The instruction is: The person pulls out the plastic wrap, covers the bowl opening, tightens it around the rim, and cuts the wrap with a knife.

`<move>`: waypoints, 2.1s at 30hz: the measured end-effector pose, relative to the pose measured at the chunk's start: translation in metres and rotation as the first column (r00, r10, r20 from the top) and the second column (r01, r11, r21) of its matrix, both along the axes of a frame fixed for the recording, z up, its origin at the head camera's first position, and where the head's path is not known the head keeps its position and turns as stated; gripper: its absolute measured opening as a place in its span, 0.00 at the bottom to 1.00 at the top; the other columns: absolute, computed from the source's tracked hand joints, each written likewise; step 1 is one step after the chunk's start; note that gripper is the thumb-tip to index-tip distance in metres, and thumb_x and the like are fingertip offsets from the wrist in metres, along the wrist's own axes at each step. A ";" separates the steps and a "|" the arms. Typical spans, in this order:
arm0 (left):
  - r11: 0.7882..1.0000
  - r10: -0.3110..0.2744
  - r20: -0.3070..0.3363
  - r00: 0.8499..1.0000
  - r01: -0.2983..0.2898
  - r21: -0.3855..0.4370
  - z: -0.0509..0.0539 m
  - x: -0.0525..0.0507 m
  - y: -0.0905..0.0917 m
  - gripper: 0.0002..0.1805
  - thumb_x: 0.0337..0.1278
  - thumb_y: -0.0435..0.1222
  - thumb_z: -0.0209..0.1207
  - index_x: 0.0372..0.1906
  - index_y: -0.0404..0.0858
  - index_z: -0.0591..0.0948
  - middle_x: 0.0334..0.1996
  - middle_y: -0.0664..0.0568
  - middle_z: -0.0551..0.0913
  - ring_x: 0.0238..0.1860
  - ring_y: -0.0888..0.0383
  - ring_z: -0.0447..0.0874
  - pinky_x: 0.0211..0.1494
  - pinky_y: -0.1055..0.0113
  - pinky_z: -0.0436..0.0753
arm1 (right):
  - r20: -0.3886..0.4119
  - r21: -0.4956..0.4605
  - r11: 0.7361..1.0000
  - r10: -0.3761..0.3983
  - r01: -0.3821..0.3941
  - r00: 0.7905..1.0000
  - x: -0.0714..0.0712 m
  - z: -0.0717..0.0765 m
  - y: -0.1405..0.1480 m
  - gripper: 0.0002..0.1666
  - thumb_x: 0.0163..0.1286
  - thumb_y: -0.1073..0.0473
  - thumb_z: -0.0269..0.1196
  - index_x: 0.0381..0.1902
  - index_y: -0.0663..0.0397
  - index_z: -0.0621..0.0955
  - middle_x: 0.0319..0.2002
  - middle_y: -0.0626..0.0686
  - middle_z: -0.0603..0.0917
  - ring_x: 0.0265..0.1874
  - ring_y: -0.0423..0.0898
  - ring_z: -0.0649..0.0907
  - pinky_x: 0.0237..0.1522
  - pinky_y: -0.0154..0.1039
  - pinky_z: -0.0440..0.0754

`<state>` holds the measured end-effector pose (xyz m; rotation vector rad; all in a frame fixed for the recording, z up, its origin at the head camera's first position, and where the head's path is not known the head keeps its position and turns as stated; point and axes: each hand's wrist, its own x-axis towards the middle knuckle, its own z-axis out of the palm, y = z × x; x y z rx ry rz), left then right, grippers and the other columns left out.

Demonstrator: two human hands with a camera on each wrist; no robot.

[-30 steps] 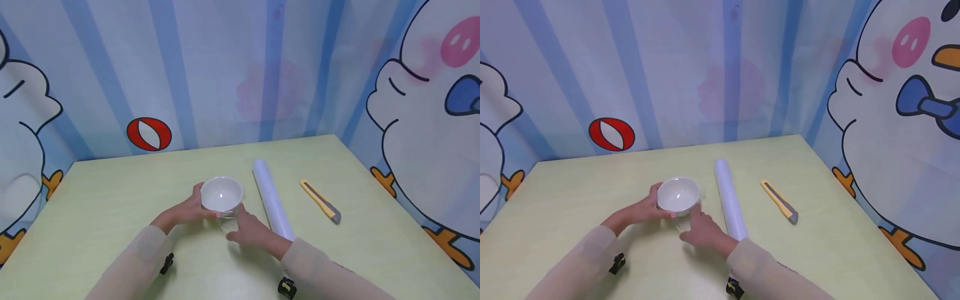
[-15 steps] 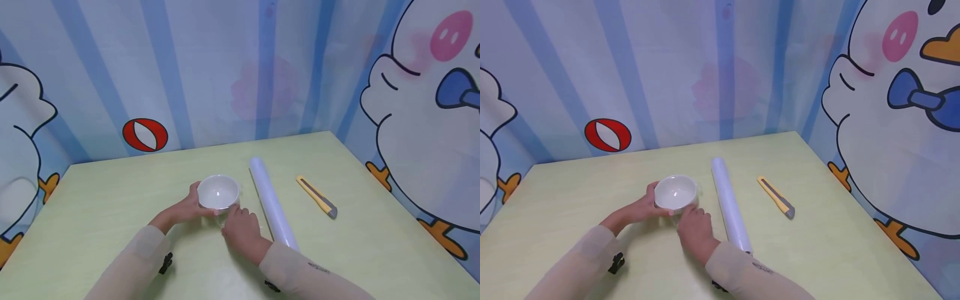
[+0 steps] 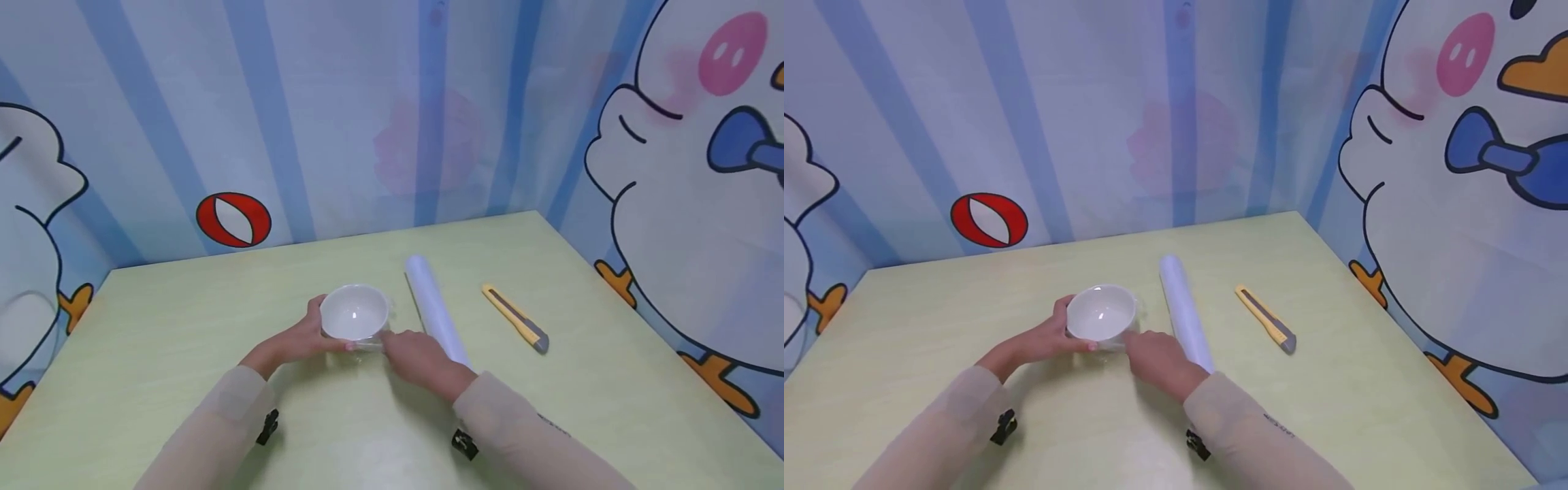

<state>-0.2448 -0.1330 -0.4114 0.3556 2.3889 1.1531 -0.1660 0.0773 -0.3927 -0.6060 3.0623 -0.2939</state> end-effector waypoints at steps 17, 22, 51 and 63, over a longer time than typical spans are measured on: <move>1.000 0.010 0.000 1.000 -0.010 -0.005 0.000 -0.002 -0.003 0.62 0.37 0.54 0.68 0.68 0.43 0.36 0.67 0.44 0.52 0.66 0.45 0.54 0.67 0.43 0.61 | 0.214 -0.118 0.984 -0.105 0.132 0.971 -0.017 -0.007 -0.004 0.11 0.64 0.59 0.52 0.21 0.53 0.74 0.22 0.51 0.76 0.23 0.45 0.71 0.24 0.41 0.72; 1.000 0.002 -0.001 1.000 -0.002 0.009 0.000 0.000 -0.002 0.61 0.39 0.54 0.68 0.68 0.42 0.36 0.67 0.44 0.52 0.66 0.44 0.55 0.67 0.43 0.61 | 0.304 -0.109 0.990 -0.052 0.089 0.951 -0.030 0.000 -0.005 0.06 0.60 0.62 0.58 0.26 0.59 0.79 0.25 0.51 0.78 0.23 0.44 0.70 0.30 0.36 0.72; 1.000 0.000 -0.011 1.000 0.000 0.011 -0.003 0.004 -0.002 0.61 0.39 0.53 0.69 0.67 0.42 0.38 0.66 0.43 0.54 0.64 0.44 0.57 0.66 0.44 0.63 | 0.452 -0.131 0.989 0.001 0.065 0.892 -0.054 0.003 0.023 0.12 0.58 0.58 0.57 0.39 0.54 0.80 0.40 0.50 0.81 0.38 0.44 0.76 0.42 0.38 0.75; 1.000 0.006 -0.011 1.000 -0.006 0.012 -0.001 -0.001 -0.002 0.61 0.38 0.53 0.69 0.67 0.42 0.38 0.66 0.44 0.54 0.65 0.45 0.57 0.66 0.44 0.63 | 0.277 -0.169 0.983 -0.023 0.073 0.961 -0.066 -0.006 0.022 0.01 0.58 0.61 0.63 0.29 0.51 0.82 0.32 0.46 0.83 0.32 0.42 0.74 0.39 0.35 0.73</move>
